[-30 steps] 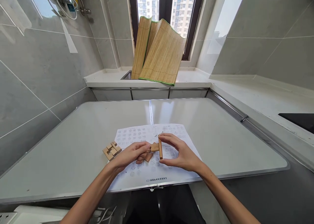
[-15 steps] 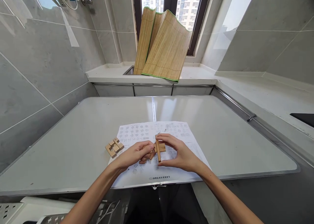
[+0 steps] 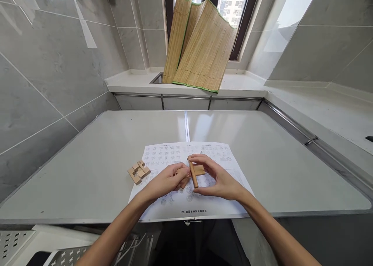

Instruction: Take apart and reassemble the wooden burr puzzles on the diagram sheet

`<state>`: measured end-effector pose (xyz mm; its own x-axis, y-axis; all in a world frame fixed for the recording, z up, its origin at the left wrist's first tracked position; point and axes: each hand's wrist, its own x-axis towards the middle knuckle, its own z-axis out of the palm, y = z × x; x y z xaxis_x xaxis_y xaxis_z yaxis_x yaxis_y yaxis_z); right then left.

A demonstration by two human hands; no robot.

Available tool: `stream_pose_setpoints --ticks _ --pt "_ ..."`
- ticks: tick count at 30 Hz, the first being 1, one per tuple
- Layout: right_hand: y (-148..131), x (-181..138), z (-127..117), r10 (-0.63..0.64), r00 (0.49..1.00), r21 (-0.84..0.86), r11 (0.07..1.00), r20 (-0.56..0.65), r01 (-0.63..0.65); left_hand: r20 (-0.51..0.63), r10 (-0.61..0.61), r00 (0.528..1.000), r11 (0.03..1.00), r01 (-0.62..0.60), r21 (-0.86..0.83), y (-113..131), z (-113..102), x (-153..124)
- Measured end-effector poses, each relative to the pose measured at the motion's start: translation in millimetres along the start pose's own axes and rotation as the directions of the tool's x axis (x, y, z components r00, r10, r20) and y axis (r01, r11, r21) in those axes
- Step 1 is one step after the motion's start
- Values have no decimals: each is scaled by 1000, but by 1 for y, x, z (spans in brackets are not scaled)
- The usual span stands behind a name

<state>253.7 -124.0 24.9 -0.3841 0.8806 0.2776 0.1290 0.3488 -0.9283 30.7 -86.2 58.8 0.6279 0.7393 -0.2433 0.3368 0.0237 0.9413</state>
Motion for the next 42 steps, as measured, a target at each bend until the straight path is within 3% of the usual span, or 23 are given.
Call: stream_pose_setpoints --ticks 8,15,20,25,30,35,39,42 --pt "0 0 -1 6 999 18 1000 -33 -6 -148 -14 989 994 30 107 5 5 0" --pt "0 0 -3 27 1000 17 999 -8 -27 -111 -5 994 996 14 84 6 5 0" --pt "2 3 -1 84 995 -27 996 -49 -86 -128 -46 991 995 34 -97 -7 -1 7" --pt "18 8 10 58 979 -255 961 -194 -108 -231 21 973 943 -96 -319 -15 -16 22" --pt "32 8 40 70 957 -438 878 -281 -193 -302 36 953 845 -190 -499 -25 -29 53" --pt "30 10 66 74 957 -522 825 -282 -218 -325 27 945 774 -226 -591 -31 -34 84" --pt "22 22 51 130 939 -385 887 -319 -254 -302 72 951 740 -254 -623 -34 -37 98" --pt "19 37 19 271 889 -36 952 -369 -305 -296 95 951 699 -275 -660 -42 -40 104"
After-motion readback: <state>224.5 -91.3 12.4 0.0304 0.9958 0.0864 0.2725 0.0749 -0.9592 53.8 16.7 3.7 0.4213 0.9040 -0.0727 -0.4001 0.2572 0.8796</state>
